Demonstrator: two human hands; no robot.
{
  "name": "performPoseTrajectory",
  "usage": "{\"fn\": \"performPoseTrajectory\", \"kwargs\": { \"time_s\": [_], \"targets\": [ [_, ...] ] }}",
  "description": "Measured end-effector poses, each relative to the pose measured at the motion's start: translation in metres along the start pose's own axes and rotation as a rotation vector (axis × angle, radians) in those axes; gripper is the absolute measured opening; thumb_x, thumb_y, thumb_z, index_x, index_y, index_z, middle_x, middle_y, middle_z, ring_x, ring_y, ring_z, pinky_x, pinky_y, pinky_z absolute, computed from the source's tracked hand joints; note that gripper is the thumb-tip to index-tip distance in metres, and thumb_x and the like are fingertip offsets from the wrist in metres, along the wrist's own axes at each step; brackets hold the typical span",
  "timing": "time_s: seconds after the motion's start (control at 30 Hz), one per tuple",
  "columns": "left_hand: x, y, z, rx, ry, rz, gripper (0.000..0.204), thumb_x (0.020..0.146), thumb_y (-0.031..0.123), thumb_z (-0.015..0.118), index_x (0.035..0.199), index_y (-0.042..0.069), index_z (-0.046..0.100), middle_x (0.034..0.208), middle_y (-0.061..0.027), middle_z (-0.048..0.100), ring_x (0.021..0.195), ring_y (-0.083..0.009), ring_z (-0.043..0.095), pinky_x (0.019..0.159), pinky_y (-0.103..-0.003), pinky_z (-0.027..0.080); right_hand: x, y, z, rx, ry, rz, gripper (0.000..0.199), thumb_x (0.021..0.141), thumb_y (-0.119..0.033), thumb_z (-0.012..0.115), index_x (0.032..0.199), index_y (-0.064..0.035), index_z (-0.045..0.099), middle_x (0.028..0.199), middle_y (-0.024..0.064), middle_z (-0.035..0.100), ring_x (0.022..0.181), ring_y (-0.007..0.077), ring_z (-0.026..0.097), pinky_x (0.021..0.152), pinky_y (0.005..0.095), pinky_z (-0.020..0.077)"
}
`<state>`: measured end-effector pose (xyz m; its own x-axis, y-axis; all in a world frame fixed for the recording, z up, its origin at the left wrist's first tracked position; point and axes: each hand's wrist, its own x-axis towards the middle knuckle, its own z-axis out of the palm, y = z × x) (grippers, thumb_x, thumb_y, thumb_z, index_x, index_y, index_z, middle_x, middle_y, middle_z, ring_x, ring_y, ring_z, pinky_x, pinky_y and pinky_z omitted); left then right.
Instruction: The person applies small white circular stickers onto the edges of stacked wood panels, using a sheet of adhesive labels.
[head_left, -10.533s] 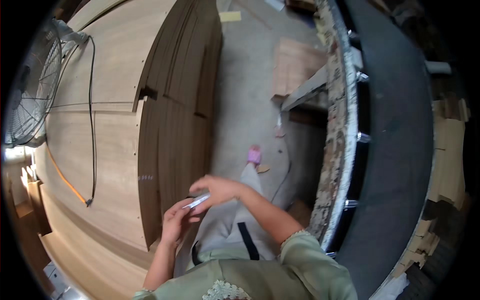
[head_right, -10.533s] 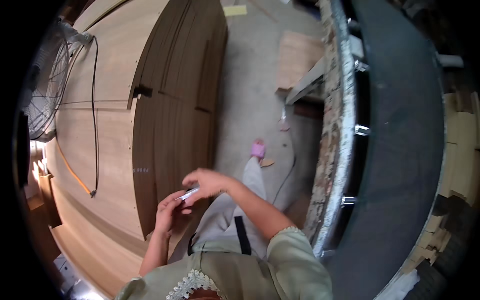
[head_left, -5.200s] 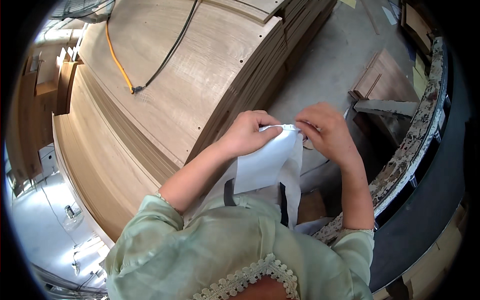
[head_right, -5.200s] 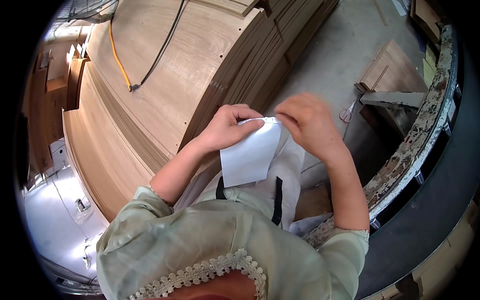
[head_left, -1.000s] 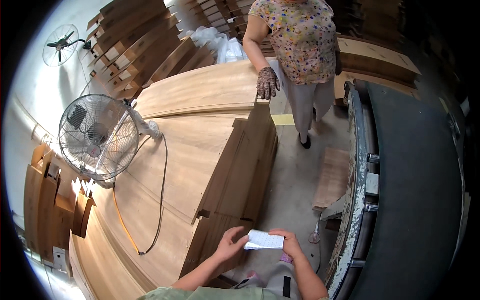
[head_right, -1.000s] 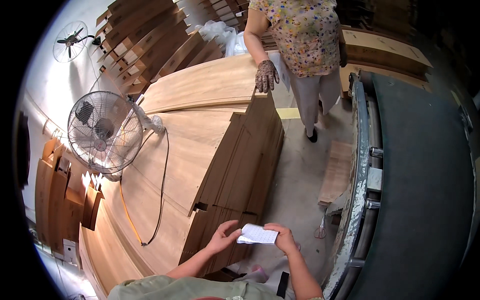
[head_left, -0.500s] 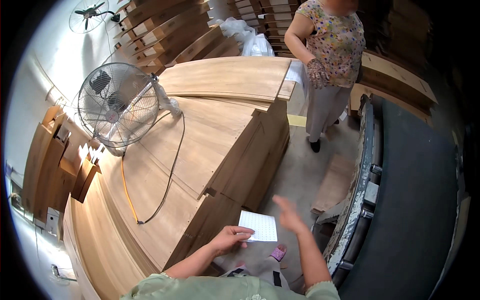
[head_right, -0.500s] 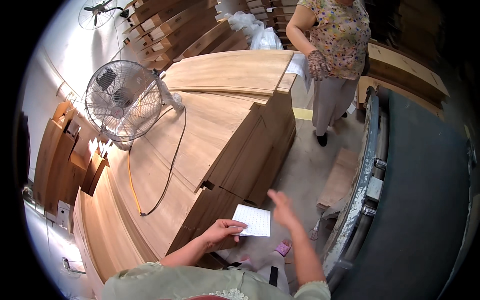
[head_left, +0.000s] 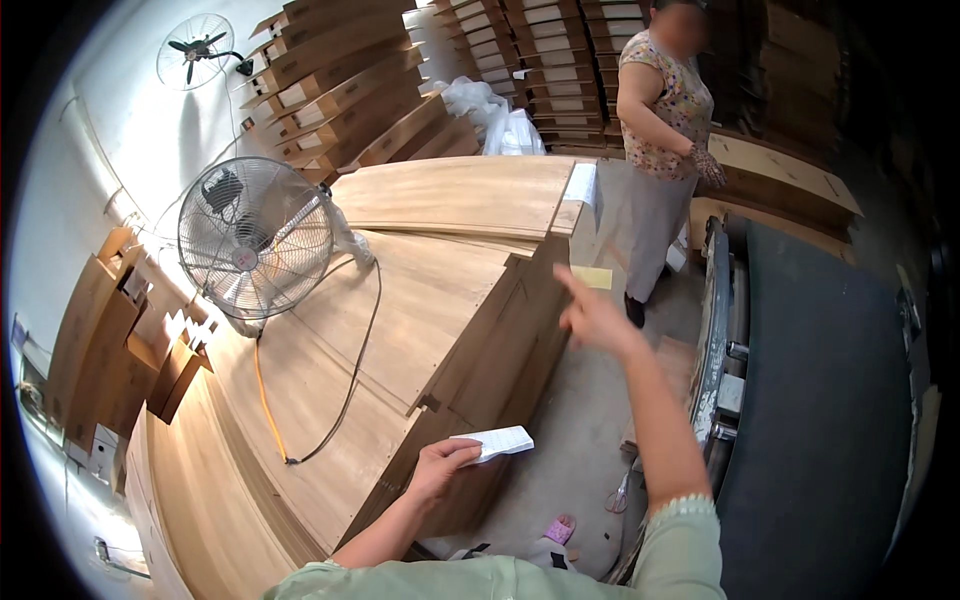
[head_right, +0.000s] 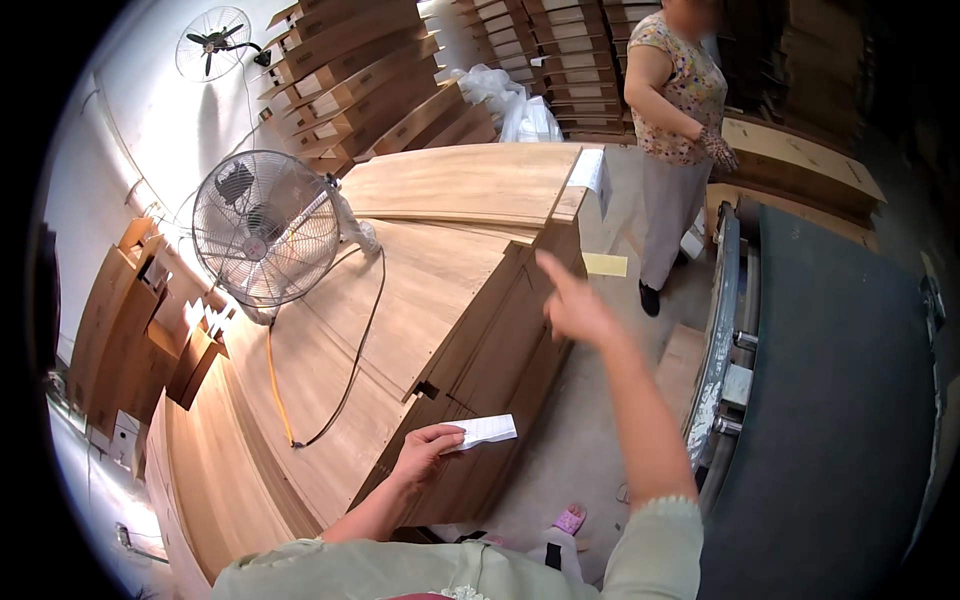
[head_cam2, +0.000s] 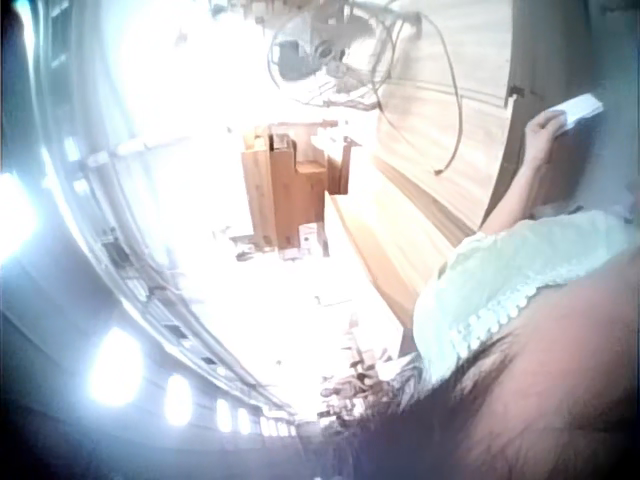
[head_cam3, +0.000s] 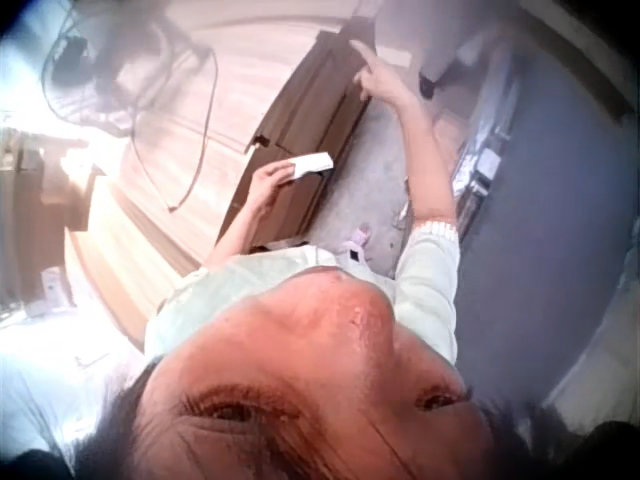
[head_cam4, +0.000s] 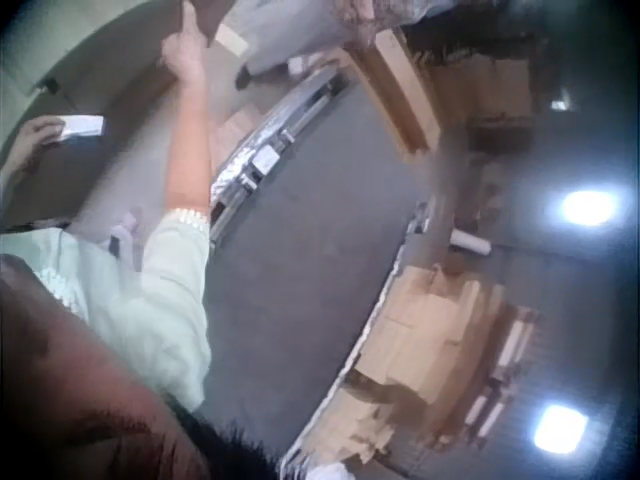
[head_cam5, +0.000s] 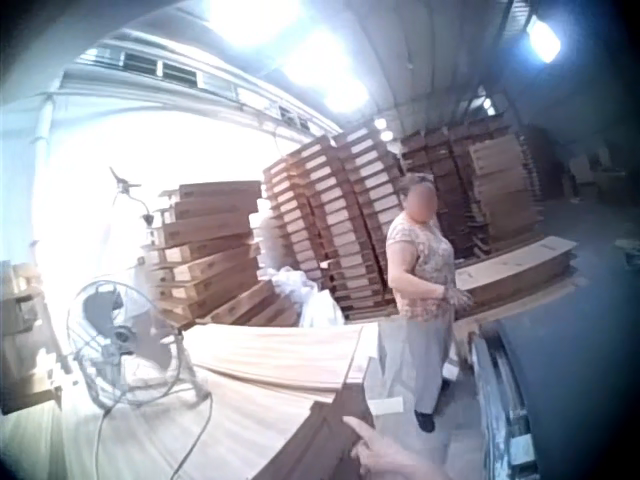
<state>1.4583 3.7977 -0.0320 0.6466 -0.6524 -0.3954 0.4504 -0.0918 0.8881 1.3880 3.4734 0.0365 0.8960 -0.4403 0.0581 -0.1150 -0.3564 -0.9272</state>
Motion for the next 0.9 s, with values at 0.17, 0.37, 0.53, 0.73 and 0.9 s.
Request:
{"fn": "performPoseTrajectory", "kwargs": {
  "time_s": [0.17, 0.37, 0.53, 0.73, 0.9],
  "targets": [
    [0.008, -0.001, -0.006, 0.038, 0.022, 0.068, 0.021, 0.080, 0.007, 0.067, 0.096, -0.006, 0.066, 0.094, -0.0117, 0.065, 0.087, -0.0171, 0.062, 0.082, -0.029, 0.051, -0.112, 0.105, 0.090, 0.436, -0.189, 0.444, 0.053, 0.094, -0.031, 0.049, 0.141, -0.0143, 0.031, 0.081, 0.0099, 0.064, 0.062, 0.0125, 0.059, 0.052, 0.0262, 0.0465],
    [0.012, -0.010, 0.025, 0.253, -0.162, 0.101, 0.019, 0.082, 0.011, 0.067, 0.096, -0.001, 0.068, 0.095, -0.0080, 0.066, 0.089, -0.0146, 0.061, 0.078, -0.025, 0.049, -0.174, 0.093, 0.140, 1.070, 0.070, 0.196, 0.049, 0.092, -0.020, 0.053, 0.138, -0.0129, 0.035, 0.097, 0.0121, 0.062, 0.084, 0.0172, 0.060, 0.074, 0.0294, 0.0489],
    [-0.001, 0.000, 0.040, 0.338, -0.267, 0.091, 0.020, 0.081, 0.009, 0.066, 0.098, -0.001, 0.068, 0.087, -0.0074, 0.067, 0.082, -0.0117, 0.062, 0.077, -0.024, 0.048, -0.167, 0.077, 0.125, 0.983, 0.070, 0.138, 0.037, 0.086, -0.004, 0.059, 0.122, -0.0020, 0.049, 0.095, 0.0076, 0.063, 0.081, 0.0131, 0.060, 0.073, 0.0260, 0.0493],
    [-0.005, 0.007, 0.030, 0.352, -0.265, 0.094, 0.021, 0.081, 0.009, 0.067, 0.100, 0.000, 0.068, 0.088, -0.0069, 0.067, 0.082, -0.0109, 0.061, 0.077, -0.024, 0.048, -0.160, 0.064, 0.117, 1.031, -0.092, 0.194, 0.030, 0.084, -0.002, 0.059, 0.114, -0.0011, 0.052, 0.094, 0.0083, 0.062, 0.082, 0.0141, 0.059, 0.073, 0.0275, 0.0500],
    [-0.007, 0.014, 0.033, 0.420, -0.293, 0.084, 0.023, 0.081, 0.008, 0.067, 0.102, 0.001, 0.067, 0.091, -0.0066, 0.067, 0.084, -0.0103, 0.060, 0.078, -0.023, 0.048, -0.155, 0.063, 0.135, 0.959, -0.023, 0.172, 0.022, 0.082, -0.004, 0.063, 0.103, -0.0010, 0.058, 0.096, 0.0077, 0.060, 0.085, 0.0152, 0.059, 0.074, 0.0291, 0.0498]
  ]
}}
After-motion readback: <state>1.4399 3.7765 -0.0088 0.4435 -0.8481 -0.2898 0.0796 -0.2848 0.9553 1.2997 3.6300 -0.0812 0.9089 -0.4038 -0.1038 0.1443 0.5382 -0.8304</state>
